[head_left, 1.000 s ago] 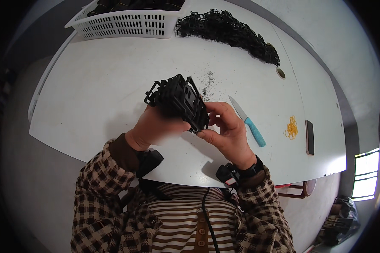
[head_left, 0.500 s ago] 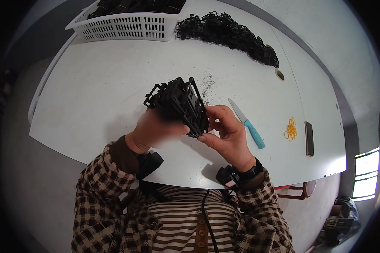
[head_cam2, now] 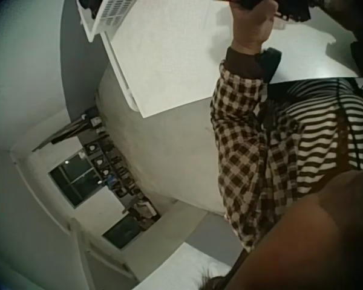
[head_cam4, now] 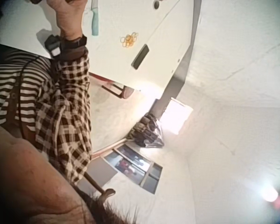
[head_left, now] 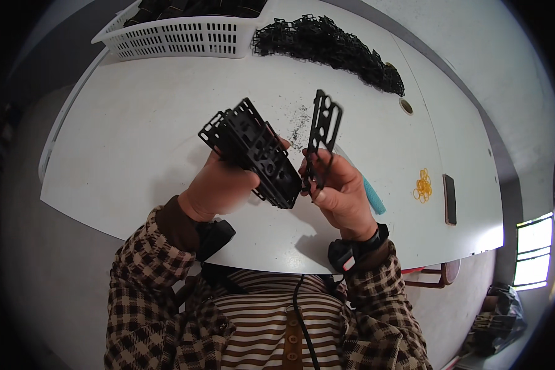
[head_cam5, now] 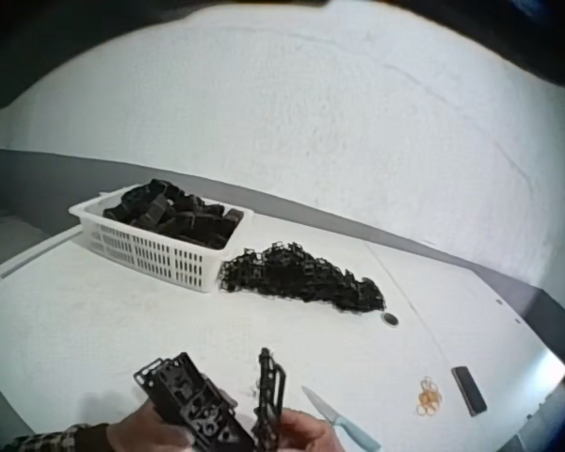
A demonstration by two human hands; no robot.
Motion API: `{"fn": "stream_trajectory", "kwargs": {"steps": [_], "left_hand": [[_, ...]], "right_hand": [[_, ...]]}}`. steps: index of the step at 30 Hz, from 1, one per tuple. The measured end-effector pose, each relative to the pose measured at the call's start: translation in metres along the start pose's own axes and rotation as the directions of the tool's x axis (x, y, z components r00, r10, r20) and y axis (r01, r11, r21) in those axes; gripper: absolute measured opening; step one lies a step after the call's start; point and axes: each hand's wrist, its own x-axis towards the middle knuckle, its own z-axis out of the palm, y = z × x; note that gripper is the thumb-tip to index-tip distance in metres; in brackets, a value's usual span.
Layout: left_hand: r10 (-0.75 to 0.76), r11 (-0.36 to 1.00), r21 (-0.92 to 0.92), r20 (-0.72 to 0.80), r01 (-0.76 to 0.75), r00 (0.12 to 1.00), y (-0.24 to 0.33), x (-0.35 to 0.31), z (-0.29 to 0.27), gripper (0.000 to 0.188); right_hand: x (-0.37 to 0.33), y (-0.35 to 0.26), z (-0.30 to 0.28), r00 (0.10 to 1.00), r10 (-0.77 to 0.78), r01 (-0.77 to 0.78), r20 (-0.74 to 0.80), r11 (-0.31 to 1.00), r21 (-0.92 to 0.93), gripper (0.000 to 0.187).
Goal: Scrape off excess material and trim molded plastic frames using a utility knife.
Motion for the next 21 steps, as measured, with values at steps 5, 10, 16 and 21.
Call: {"fn": "stream_trajectory", "kwargs": {"steps": [5,10,16,21], "left_hand": [[-0.098,0.995,0.028,-0.005,0.098,0.995,-0.001,0.007,0.001,0.080],[-0.110,0.993,0.042,-0.003,0.110,0.994,-0.003,0.009,0.004,0.081],[-0.046,0.997,-0.063,0.001,0.046,0.999,-0.009,0.011,0.003,0.067],[-0.056,0.997,-0.057,-0.009,0.056,0.998,-0.009,0.013,0.004,0.067]], "right_hand": [[-0.002,-0.003,-0.017,0.992,0.047,-0.077,0.114,0.959,0.272,0.061],[0.001,-0.001,-0.026,0.974,0.041,-0.120,0.222,0.927,0.356,0.061],[0.002,-0.002,-0.030,0.962,0.034,-0.138,0.270,0.916,0.377,0.061],[0.004,0.004,-0.035,0.944,-0.031,-0.154,0.328,0.838,0.523,0.061]]}}
